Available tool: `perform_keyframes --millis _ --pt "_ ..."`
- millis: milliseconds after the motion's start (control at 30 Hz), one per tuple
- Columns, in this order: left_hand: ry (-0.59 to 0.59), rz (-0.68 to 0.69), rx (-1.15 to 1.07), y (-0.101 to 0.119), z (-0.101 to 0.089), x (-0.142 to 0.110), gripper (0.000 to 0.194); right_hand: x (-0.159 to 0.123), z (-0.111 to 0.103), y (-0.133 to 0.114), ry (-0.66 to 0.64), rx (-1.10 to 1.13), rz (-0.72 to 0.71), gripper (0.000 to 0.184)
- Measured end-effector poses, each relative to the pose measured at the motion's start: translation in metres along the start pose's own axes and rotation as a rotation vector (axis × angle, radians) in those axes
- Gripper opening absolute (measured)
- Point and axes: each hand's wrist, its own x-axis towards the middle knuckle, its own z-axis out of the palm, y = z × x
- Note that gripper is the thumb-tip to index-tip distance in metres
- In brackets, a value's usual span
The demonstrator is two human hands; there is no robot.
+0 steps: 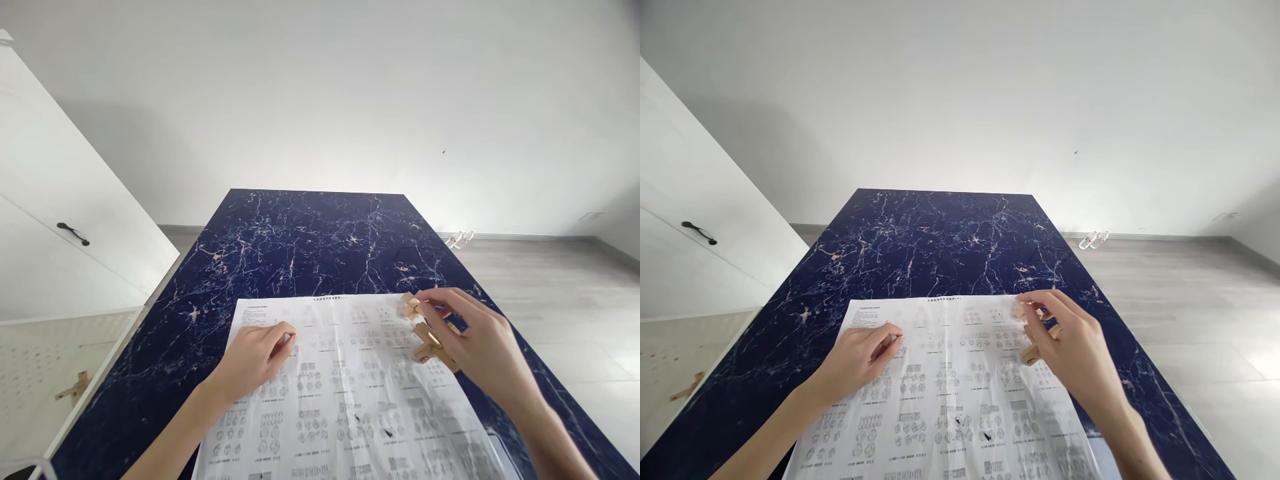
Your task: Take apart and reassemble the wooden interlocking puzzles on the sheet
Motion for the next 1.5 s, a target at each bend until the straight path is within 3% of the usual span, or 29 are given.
perform_keyframes --millis 100,233,467,533,667,800,867,967,1100,1167,1267,1500 --pt "0.009 0.036 0.025 0.000 0.004 0.002 0.018 0.011 -0.004 0.024 0.012 -0.177 0.031 0.024" --pt "0.030 0.051 0.029 -0.001 0.005 0.003 0.016 0.024 0.005 0.040 -0.095 -0.344 0.037 0.031" --pt "0.046 0.054 0.047 -0.001 0.005 0.000 0.015 0.040 0.025 0.030 -0.170 -0.519 0.035 0.015" --pt "0.039 0.052 0.046 -0.001 0.006 -0.001 0.015 0.041 0.025 0.024 -0.174 -0.512 0.028 0.018" --pt "0.024 0.039 0.007 0.004 0.004 -0.003 0.020 0.029 0.016 -0.002 -0.049 -0.225 0.035 0.031" --pt "0.032 -0.149 -0.292 0.017 0.003 -0.003 0.020 0.009 0.026 -0.044 -0.149 0.227 -0.022 0.036" --pt "0.063 -0.214 -0.459 0.023 0.004 -0.002 0.043 -0.001 0.044 -0.063 -0.195 0.343 -0.062 0.033" --pt "0.121 -0.142 -0.661 0.027 0.006 -0.001 0.081 -0.018 0.075 -0.078 -0.272 0.518 -0.041 0.031" --pt "0.149 -0.076 -0.765 0.026 0.007 0.000 0.101 -0.034 0.108 -0.076 -0.301 0.643 0.001 0.029" --pt "0.159 -0.100 -0.725 0.026 0.005 0.001 0.101 -0.038 0.118 -0.072 -0.285 0.705 0.007 0.028" --pt "0.144 -0.118 -0.637 0.028 0.003 0.002 0.084 -0.042 0.125 -0.068 -0.267 0.762 -0.001 0.027" --pt "0.187 -0.092 -0.599 0.031 0.004 0.004 0.066 -0.043 0.126 -0.063 -0.274 0.728 -0.056 0.022"
